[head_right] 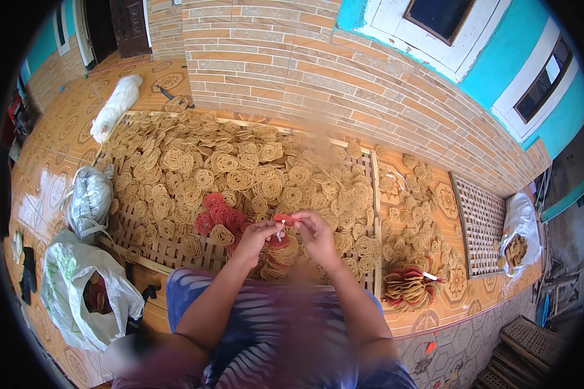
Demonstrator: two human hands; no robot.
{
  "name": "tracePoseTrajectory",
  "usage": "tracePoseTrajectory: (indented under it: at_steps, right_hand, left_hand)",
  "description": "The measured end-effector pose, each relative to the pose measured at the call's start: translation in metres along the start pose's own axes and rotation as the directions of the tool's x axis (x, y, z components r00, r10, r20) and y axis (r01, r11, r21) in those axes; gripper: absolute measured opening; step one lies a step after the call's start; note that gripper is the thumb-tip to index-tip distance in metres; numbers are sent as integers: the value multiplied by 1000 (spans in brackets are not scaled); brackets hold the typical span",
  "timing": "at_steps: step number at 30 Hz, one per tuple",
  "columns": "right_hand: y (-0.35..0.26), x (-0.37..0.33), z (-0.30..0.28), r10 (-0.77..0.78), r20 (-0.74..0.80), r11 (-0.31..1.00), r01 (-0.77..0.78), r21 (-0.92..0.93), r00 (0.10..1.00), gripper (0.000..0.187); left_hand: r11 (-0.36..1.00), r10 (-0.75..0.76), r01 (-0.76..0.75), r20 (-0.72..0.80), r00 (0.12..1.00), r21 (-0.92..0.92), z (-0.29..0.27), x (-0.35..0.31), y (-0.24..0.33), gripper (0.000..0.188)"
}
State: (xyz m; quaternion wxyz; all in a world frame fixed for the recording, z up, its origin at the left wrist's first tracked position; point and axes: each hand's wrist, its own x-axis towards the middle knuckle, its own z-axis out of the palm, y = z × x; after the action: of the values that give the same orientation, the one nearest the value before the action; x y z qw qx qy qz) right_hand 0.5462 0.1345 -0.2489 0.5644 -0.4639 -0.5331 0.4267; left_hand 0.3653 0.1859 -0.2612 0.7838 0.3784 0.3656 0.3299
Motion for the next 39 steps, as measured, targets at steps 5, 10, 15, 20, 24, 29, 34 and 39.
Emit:
tracePoseTrajectory:
  at_steps: [5,10,15,20,24,29,34,39]
  right_hand:
    - [-1,-1,0,21,12,1000,-21,-11,1000,22]
    - [-3,-2,-2,7,95,999,-11,46,995,23]
    - [-2,-2,-5,2,124,1000,-4,16,992,24]
    - [-7,-3,-10,45,192,999,-43,-18,980,23]
    - [-19,-2,-17,80,246,996,-71,-47,966,22]
    - [-21,-2,-6,164,35,981,-160,-110,986,21]
    - [-24,-2,0,65,-36,946,-73,-316,997,20]
    - [-22,-6,0,-219,51,754,202,-624,974,21]
  left_hand:
    - [1000,9,-9,25,1000,4,-2,3,-7,18]
    - [999,39,-39,0,999,-9,-3,5,-15,19]
    - [999,50,-51,34,998,9,-5,7,-17,19]
    - [997,57,-58,22,998,56,-4,7,-20,19]
    - [993,106,-108,48,993,44,-2,7,-20,19]
    - [988,97,-104,66,993,117,2,6,-19,19]
    - [978,120,-133,91,989,162,7,2,-17,23]
    - [503,649,-507,82,756,700,9,7,-10,27]
